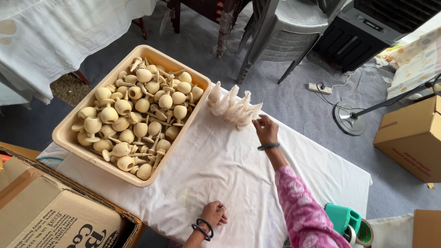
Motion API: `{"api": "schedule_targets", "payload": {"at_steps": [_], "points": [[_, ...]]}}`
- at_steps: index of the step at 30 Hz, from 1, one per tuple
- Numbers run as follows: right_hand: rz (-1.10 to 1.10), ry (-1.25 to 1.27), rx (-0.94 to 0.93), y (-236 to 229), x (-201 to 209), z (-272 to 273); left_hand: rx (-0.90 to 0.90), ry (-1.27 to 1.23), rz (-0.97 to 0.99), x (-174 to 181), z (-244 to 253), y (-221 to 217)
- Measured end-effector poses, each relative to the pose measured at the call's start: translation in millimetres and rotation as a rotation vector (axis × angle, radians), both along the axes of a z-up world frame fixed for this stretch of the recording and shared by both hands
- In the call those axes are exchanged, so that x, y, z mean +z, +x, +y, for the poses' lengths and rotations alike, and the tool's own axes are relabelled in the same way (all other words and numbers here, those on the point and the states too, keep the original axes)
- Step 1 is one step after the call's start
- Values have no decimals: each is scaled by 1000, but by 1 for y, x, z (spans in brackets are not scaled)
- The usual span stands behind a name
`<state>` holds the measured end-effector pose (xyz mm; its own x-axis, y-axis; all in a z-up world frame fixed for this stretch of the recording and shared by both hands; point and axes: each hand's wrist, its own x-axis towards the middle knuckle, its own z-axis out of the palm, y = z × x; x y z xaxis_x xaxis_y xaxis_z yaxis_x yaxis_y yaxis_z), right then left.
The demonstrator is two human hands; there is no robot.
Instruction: The person wipes small wooden objects with a cloth and then wraps them in bubble wrap. They pick up the objects from a tray, clean them, and then use a roll of bubble wrap and tape to encase them individually.
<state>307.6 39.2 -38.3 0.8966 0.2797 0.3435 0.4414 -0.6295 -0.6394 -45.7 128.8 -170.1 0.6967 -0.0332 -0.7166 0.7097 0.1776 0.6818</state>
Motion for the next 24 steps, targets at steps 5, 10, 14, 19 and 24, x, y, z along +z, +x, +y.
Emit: {"api": "schedule_targets", "payload": {"at_steps": [5, 10, 14, 19, 24], "points": [[45, 50, -59, -91, -47, -59, 11, 24, 23, 11, 0, 5], [334, 22, -185, -209, -93, -143, 1, 82, 67, 9, -5, 12], [283, -381, -302, -269, -118, -211, -173, 459, -304, -46, -21, 36], [205, -495, -269, -301, -150, -243, 20, 261, -268, 48, 4, 57], [-79, -419, -369, -305, -182, -251, 253, 951, -770, 86, 93, 86]]}}
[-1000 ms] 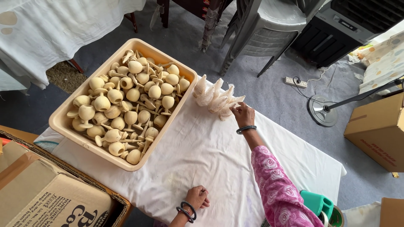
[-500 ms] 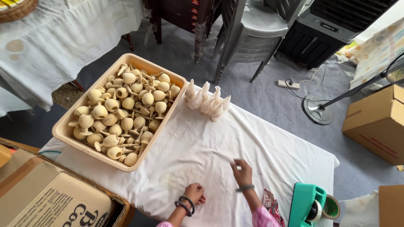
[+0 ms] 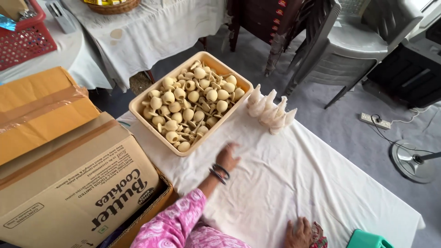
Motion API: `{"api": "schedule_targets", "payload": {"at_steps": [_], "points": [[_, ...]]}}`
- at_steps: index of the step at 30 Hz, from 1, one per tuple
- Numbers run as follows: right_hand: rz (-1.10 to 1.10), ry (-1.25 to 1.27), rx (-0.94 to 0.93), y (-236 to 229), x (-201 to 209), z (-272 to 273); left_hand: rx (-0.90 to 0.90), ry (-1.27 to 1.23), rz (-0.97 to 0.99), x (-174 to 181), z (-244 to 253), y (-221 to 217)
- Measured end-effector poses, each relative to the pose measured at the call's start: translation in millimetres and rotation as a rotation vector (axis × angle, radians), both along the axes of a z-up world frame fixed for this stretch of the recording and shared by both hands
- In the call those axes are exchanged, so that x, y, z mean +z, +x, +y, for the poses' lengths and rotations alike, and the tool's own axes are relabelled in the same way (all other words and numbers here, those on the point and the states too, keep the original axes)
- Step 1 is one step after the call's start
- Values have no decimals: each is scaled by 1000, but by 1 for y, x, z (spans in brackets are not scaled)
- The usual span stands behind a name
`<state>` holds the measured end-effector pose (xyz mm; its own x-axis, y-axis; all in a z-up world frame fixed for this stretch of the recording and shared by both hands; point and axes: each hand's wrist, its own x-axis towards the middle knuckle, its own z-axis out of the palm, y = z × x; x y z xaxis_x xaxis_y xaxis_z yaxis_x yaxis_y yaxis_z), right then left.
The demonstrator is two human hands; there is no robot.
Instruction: The person wipes small wooden objects with a cloth and then wraps them in bubble wrap. They pick up the objects from a tray, clean them, and then use a roll of bubble wrap and tape to encase them individually.
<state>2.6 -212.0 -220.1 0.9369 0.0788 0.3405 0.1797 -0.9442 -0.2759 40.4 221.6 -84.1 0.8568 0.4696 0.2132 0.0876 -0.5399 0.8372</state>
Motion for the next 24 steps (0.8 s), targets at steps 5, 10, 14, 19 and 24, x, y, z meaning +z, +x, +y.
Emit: {"api": "schedule_targets", "payload": {"at_steps": [5, 10, 14, 19, 24], "points": [[-31, -58, -55, 12, -22, -12, 364, 241, -29, -38, 147, 28], [-195, -20, 11, 33, -79, -32, 467, 230, 67, -38, 231, 47], [-288, 36, 7, 46, -99, -38, 359, 199, 131, -27, 240, 95], [-281, -4, 11, 44, -95, -40, 311, 264, 147, -24, 235, 159], [-185, -94, -124, 15, -45, -13, 457, 355, 344, -61, 245, 196]]}}
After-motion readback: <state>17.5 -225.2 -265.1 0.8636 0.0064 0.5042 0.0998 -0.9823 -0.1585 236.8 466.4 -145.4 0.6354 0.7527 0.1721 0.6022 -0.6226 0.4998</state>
